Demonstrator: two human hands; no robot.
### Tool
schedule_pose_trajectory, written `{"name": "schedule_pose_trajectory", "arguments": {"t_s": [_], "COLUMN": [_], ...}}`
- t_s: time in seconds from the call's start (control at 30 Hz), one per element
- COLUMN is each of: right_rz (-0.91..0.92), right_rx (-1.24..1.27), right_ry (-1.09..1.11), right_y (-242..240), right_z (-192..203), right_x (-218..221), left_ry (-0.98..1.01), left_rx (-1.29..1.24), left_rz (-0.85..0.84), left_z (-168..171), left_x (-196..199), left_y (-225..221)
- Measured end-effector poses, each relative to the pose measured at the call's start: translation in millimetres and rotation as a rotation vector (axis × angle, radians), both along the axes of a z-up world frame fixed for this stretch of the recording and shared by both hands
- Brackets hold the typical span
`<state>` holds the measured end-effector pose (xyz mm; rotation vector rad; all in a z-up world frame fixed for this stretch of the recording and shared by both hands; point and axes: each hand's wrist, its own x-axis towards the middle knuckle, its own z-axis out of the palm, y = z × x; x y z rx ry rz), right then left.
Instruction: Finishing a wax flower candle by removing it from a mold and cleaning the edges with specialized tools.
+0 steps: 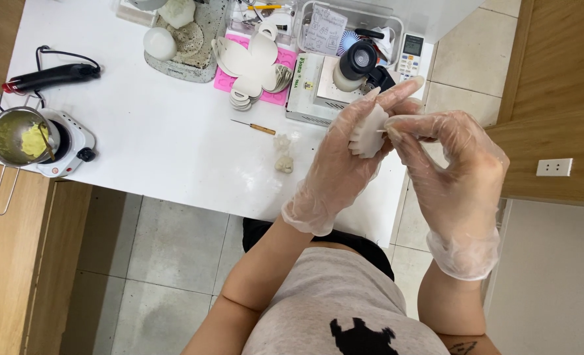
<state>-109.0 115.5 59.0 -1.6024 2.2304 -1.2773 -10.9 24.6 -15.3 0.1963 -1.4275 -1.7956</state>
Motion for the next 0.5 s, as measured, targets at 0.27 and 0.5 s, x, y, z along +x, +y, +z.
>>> {"name": "schedule_pose_trajectory", "arguments": {"t_s": [0.27,0.5], "right_rz": [0.013,-0.073], "right_rx": [0.014,-0.031], "right_ry": [-0.017,-0.411], "right_y": [-2,-7], "right_z": [1,-8], "right_x": [3,3], "left_ry": [0.012,0.039], "left_rx": [0.069,0.047], "left_rz": [-0.038,0.021], "left_z": [-11,-16], "left_x": [-1,2], "left_y": [0,-6]}}
